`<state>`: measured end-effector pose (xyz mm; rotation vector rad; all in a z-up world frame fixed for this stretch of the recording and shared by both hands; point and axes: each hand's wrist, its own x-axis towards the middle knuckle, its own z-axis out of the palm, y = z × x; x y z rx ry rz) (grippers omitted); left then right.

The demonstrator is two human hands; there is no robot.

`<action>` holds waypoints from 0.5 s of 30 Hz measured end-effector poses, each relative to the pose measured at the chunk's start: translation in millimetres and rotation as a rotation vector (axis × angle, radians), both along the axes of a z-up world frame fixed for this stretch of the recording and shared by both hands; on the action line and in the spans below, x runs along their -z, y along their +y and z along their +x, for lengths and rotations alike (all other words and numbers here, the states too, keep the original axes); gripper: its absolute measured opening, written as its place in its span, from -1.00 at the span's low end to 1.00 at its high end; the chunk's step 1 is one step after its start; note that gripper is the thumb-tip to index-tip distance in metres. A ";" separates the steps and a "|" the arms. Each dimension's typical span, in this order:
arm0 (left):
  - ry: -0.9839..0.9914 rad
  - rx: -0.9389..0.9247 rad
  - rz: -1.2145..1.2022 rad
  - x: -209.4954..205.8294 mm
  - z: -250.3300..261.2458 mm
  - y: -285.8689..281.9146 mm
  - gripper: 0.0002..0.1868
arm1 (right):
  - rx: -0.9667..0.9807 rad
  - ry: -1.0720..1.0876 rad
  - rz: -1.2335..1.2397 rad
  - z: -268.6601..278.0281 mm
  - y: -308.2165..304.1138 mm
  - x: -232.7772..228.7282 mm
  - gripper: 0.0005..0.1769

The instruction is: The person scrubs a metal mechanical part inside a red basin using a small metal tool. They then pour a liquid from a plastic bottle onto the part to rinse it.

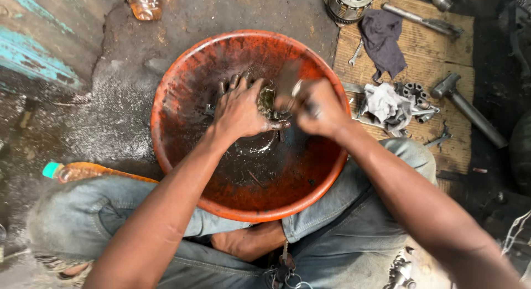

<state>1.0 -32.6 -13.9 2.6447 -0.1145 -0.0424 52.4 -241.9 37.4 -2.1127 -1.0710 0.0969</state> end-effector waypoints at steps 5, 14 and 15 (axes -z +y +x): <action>0.080 0.001 0.000 -10.4 4.0 -2.2 0.32 | 0.175 0.068 -0.067 5.3 -8.0 11.8 -0.76; 0.112 -0.027 -0.016 -7.8 -6.5 -0.1 0.30 | -0.002 -0.187 0.112 -5.3 -7.3 13.3 -0.77; 0.141 -0.024 -0.010 -7.7 -5.5 -0.3 0.29 | -0.164 -0.352 0.205 -7.6 -8.8 10.7 -0.87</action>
